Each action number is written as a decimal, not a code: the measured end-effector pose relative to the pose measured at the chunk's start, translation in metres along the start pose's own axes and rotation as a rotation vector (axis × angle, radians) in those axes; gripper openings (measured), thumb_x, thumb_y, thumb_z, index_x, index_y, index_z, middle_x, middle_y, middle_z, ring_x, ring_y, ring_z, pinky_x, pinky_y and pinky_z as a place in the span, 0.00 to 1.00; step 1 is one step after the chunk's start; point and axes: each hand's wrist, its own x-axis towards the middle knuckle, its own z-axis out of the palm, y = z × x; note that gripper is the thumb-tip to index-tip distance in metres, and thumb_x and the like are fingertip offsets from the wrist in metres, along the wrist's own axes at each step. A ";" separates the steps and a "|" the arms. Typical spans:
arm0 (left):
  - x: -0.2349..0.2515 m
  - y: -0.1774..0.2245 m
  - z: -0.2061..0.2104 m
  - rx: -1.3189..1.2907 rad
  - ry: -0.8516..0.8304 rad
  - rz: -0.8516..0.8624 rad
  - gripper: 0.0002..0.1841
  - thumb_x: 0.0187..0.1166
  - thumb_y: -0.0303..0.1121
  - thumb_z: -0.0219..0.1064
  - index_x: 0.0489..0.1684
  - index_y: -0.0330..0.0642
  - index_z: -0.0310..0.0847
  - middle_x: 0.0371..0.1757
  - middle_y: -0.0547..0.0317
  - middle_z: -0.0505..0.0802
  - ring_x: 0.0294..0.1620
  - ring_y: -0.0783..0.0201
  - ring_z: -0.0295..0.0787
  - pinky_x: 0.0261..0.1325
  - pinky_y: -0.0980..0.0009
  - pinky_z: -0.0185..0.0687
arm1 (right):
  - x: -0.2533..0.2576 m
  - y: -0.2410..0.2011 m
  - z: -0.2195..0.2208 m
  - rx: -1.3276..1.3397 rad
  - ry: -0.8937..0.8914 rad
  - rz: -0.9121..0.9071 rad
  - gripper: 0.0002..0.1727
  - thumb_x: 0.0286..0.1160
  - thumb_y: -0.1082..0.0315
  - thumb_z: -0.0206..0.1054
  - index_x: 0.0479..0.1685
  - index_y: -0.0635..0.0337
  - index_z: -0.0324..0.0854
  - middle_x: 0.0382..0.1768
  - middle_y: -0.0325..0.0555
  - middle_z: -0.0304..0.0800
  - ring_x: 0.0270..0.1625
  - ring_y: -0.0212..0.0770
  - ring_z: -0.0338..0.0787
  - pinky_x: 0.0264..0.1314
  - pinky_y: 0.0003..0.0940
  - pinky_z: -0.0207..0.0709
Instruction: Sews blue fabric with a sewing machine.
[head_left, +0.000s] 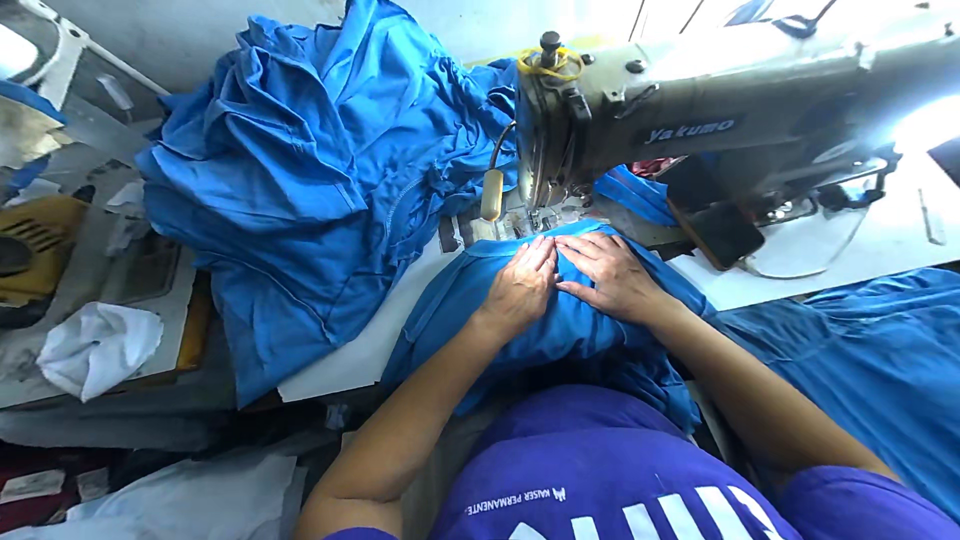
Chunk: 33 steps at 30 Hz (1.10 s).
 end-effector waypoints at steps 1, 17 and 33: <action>-0.001 -0.001 0.000 -0.006 0.001 0.001 0.21 0.87 0.31 0.53 0.68 0.25 0.82 0.77 0.36 0.84 0.81 0.44 0.79 0.84 0.50 0.70 | 0.000 0.000 0.000 0.002 -0.004 0.002 0.35 0.84 0.41 0.56 0.70 0.63 0.85 0.75 0.50 0.84 0.75 0.53 0.82 0.72 0.57 0.71; 0.001 -0.005 -0.001 -0.014 -0.009 0.017 0.22 0.89 0.33 0.51 0.70 0.29 0.83 0.77 0.42 0.85 0.82 0.49 0.78 0.84 0.55 0.70 | 0.012 0.004 -0.030 0.233 0.177 0.096 0.16 0.81 0.70 0.61 0.58 0.72 0.88 0.65 0.60 0.89 0.68 0.49 0.89 0.72 0.37 0.81; 0.001 -0.005 0.000 0.001 0.008 0.019 0.22 0.88 0.33 0.52 0.69 0.28 0.83 0.77 0.40 0.85 0.81 0.47 0.79 0.84 0.54 0.71 | 0.007 0.031 -0.007 0.038 -0.059 -0.230 0.26 0.89 0.58 0.50 0.72 0.65 0.82 0.76 0.52 0.83 0.80 0.51 0.79 0.84 0.50 0.68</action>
